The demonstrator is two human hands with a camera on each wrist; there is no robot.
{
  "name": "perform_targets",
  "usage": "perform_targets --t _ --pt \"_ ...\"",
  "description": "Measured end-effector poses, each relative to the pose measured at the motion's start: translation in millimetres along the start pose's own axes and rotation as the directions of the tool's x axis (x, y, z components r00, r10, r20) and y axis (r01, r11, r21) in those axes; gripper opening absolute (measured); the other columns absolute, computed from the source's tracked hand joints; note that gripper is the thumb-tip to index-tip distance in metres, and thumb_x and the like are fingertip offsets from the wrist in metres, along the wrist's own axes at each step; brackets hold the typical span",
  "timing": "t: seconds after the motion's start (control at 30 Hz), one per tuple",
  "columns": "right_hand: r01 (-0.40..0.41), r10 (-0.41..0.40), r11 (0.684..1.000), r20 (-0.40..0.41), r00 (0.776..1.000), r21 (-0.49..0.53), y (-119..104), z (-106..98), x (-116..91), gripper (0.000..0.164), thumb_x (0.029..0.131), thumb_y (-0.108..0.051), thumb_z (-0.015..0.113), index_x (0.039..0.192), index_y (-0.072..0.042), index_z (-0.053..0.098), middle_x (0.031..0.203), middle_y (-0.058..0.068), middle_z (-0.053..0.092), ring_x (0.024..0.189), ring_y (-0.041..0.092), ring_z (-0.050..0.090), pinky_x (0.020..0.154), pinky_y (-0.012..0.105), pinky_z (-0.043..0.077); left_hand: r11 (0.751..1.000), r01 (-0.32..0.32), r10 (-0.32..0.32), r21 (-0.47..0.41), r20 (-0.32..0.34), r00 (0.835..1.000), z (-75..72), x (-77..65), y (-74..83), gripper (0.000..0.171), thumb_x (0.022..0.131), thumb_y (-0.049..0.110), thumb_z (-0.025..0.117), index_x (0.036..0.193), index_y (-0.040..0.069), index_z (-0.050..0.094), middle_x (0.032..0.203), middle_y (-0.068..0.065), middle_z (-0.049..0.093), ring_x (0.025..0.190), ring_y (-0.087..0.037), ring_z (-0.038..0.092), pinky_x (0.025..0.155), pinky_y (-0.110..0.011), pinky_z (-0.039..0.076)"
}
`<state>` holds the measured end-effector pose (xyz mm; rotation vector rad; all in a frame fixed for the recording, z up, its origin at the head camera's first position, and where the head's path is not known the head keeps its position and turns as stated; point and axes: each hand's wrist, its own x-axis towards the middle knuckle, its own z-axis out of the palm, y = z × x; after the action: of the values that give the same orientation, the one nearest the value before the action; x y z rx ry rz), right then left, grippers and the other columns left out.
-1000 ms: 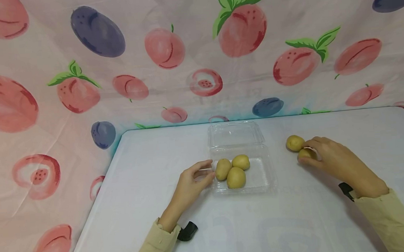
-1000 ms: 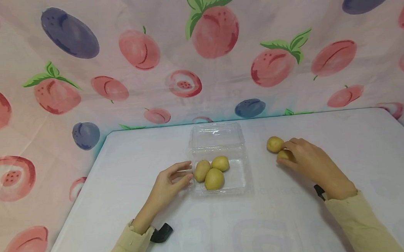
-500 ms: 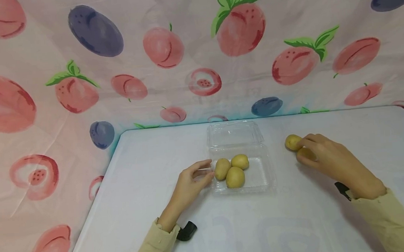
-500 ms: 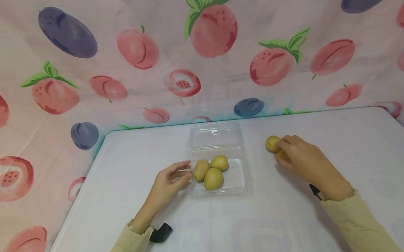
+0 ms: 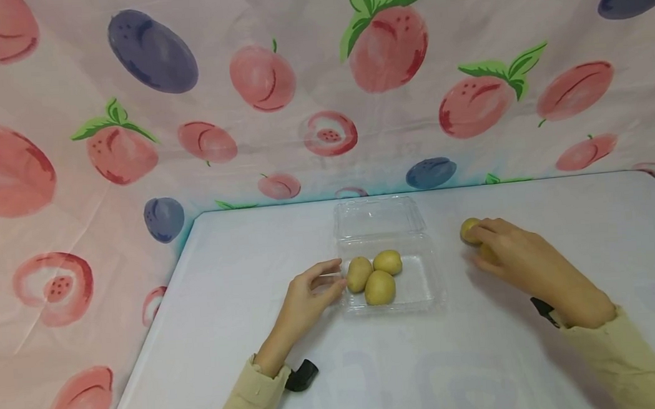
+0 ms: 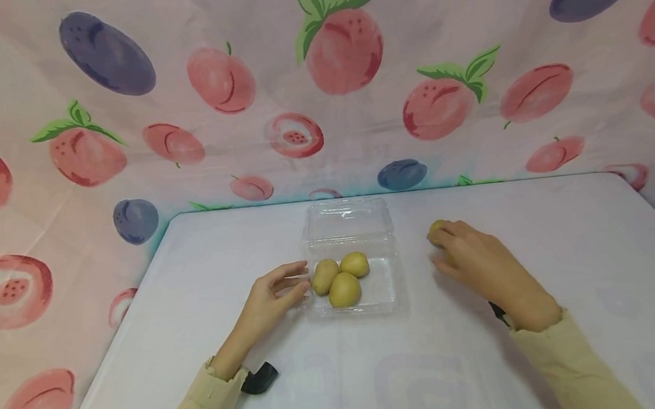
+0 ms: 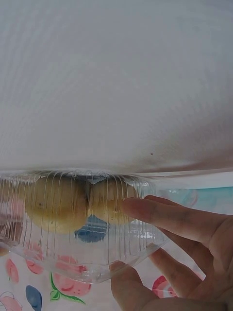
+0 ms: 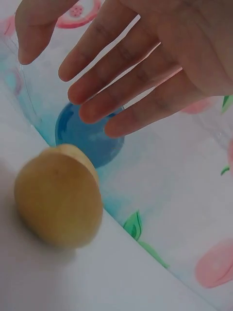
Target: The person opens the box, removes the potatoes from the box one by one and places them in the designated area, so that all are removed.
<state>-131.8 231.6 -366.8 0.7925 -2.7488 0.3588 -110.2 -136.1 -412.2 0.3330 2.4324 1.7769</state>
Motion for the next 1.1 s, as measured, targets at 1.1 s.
perform_targets --t 1.1 --pt "0.153 -0.154 0.988 -0.023 0.988 -0.012 -37 16 26 0.036 0.081 -0.011 0.081 0.114 -0.005 0.068 0.112 0.01 0.068 0.102 0.028 0.066 0.061 0.036 0.06 1.0 -0.015 0.015 -0.015 0.007 1.0 -0.2 0.5 -2.8 0.044 0.093 0.013 0.071 0.134 0.002 0.059 0.136 -0.014 0.061 0.116 -0.029 0.064 0.085 -0.024 0.06"
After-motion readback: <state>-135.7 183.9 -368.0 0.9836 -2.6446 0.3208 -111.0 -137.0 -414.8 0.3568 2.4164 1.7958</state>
